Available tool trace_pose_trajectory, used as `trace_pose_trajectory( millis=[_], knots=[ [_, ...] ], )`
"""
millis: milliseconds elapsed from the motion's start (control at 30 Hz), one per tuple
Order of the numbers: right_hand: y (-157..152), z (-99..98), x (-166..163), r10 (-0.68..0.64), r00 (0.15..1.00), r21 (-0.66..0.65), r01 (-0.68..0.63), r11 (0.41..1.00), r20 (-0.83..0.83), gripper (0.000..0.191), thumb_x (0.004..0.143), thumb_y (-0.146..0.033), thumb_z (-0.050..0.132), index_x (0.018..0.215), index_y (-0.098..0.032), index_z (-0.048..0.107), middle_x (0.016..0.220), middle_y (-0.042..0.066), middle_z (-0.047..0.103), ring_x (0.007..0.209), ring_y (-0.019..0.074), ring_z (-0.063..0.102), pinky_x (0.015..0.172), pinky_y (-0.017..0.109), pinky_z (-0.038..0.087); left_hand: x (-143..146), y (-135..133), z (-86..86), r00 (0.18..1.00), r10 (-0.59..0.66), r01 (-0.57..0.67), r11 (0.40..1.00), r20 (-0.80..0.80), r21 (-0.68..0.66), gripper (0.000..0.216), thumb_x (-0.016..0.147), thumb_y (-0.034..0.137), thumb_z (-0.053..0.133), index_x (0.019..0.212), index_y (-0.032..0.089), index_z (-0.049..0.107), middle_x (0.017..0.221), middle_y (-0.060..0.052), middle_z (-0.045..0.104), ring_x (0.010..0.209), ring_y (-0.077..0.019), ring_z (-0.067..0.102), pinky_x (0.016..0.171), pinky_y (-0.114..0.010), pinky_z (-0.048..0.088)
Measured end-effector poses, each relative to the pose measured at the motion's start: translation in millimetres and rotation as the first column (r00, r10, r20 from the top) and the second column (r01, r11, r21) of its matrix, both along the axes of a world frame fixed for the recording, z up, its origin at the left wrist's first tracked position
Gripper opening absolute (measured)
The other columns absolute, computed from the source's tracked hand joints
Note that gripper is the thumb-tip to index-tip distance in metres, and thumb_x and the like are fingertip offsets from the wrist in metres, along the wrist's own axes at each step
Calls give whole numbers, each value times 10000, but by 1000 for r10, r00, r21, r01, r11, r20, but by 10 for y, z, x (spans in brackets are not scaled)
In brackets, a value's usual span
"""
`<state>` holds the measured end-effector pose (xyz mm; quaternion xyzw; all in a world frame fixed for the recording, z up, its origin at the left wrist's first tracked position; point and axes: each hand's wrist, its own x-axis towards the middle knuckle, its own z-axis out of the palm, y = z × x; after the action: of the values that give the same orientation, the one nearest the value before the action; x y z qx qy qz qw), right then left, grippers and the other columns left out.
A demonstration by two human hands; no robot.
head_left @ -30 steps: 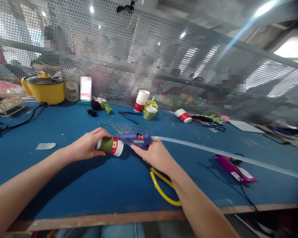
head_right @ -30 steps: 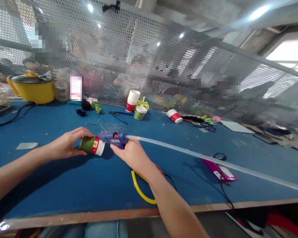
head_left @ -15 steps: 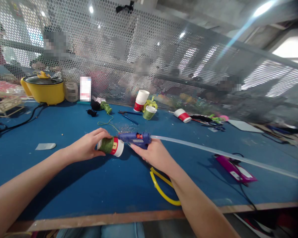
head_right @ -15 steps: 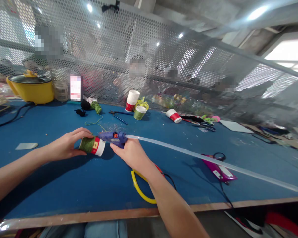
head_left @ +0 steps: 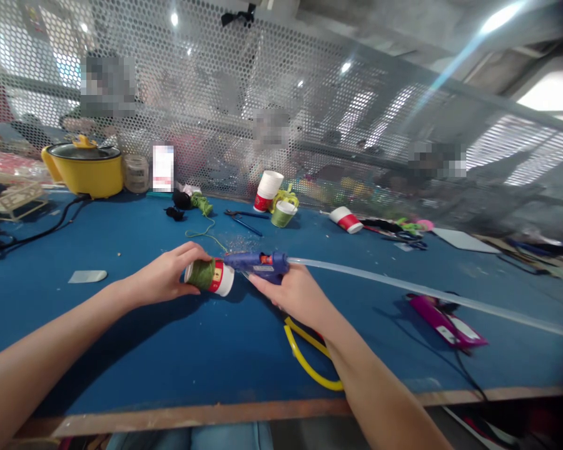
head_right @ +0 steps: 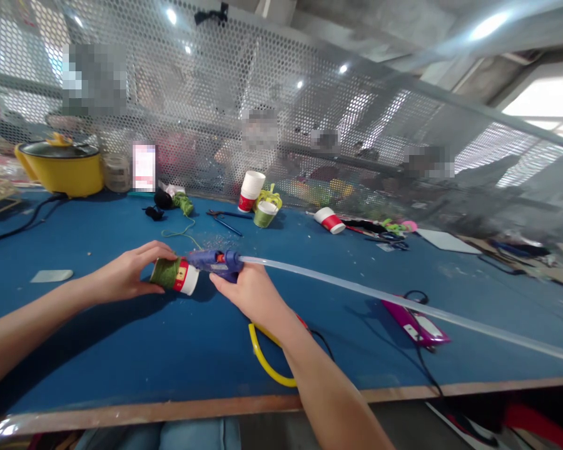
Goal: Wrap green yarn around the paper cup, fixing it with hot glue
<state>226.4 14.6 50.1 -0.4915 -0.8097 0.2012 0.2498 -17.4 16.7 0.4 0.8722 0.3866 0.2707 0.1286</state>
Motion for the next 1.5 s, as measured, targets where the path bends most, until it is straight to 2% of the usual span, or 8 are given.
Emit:
trace_pose_trajectory(
  millis=[267, 733, 1100, 1267, 1500],
  knots=[
    [42, -3, -20, -10, 1000, -1, 10, 1000, 12, 180, 732, -302, 518, 638, -169, 595, 546, 3, 579, 573, 147, 537, 559, 257, 418, 20, -20, 20, 1000, -22, 22, 999, -16, 34, 425, 725, 186, 632, 1092, 203, 419, 1117, -93, 487, 1012, -219, 522, 832, -344, 462],
    [-67, 30, -7, 1, 997, -26, 1, 1000, 76, 223, 752, -315, 518, 593, -176, 588, 527, 5, 567, 579, 152, 545, 552, 255, 405, -10, 9, 40, 993, 107, -102, 990, 53, -97, 425, 698, 350, 647, 1054, 173, 496, 1009, -77, 558, 894, -222, 559, 747, -339, 476],
    [-74, 40, -6, 25, 996, -64, -20, 998, 84, 199, 742, -311, 530, 622, -178, 617, 551, -1, 580, 563, 140, 527, 552, 249, 399, -25, 30, 28, 989, 127, -117, 984, 70, -136, 433, 697, 357, 647, 1057, 164, 505, 1019, -82, 567, 899, -218, 560, 735, -332, 481],
    [-80, 49, -12, 36, 996, -70, -30, 997, 82, 170, 737, -299, 533, 656, -176, 619, 622, 7, 619, 569, 133, 531, 553, 244, 403, -26, 41, 19, 987, 142, -129, 981, 78, -146, 426, 695, 354, 647, 1053, 171, 505, 1017, -77, 568, 889, -214, 567, 728, -332, 484],
    [-54, 31, -16, 17, 1000, -71, -15, 997, 21, 193, 736, -302, 531, 595, -179, 578, 549, 6, 587, 593, 153, 557, 553, 250, 420, -29, 37, 9, 991, 102, -91, 988, 82, -122, 434, 696, 342, 651, 1065, 178, 494, 1021, -75, 563, 915, -218, 561, 756, -341, 479]
  ],
)
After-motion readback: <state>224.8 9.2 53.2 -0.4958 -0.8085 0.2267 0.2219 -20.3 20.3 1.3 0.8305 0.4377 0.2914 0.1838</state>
